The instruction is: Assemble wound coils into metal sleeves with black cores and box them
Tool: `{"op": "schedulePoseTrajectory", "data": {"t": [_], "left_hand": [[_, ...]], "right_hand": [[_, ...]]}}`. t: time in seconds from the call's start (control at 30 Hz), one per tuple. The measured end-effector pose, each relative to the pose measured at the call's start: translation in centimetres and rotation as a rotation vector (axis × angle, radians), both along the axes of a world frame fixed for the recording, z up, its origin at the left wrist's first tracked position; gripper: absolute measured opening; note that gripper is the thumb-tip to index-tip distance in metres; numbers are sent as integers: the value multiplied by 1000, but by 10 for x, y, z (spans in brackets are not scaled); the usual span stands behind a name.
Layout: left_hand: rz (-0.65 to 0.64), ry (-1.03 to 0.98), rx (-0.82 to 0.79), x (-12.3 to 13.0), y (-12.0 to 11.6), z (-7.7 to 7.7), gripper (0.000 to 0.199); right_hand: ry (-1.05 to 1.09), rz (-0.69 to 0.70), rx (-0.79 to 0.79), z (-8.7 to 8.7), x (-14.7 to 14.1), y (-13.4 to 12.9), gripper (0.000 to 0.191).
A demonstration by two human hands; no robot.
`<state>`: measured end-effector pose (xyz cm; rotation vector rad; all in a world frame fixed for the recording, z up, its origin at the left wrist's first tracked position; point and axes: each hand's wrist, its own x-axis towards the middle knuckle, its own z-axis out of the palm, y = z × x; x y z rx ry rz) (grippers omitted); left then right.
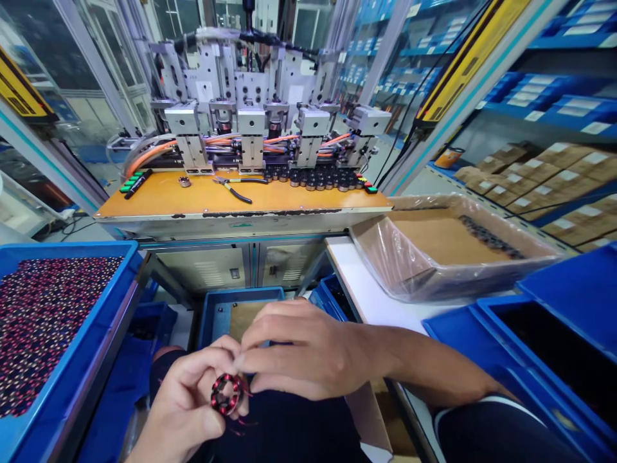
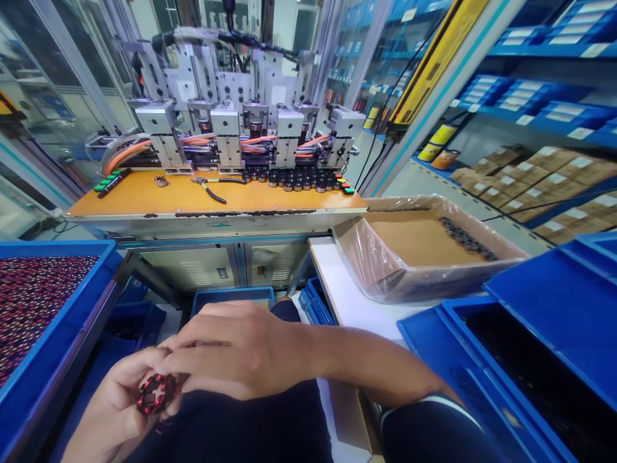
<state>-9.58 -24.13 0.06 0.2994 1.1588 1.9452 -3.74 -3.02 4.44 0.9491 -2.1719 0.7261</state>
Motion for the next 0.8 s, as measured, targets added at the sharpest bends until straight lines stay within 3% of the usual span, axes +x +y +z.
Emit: {"op": "schedulePoseTrajectory", "data": {"t": [0.2, 0.4, 0.63, 0.73, 0.8], "left_hand": [[-60, -32, 9, 0, 1, 0, 40], [8, 24, -4, -2, 3, 1, 35], [36, 388, 5, -13, -2, -15, 26], [81, 414, -38, -16, -6, -21, 44], [11, 368, -93, -16, -9, -19, 50]], "right_hand": [[66, 52, -26, -7, -10, -7, 15], [31, -14, -51, -17, -7, -9, 9], [-88, -139, -332, -31, 2, -30, 18], [-66, -219, -396, -35, 4, -37, 17], [-17, -232, -382, -36, 4, -38, 16]]}}
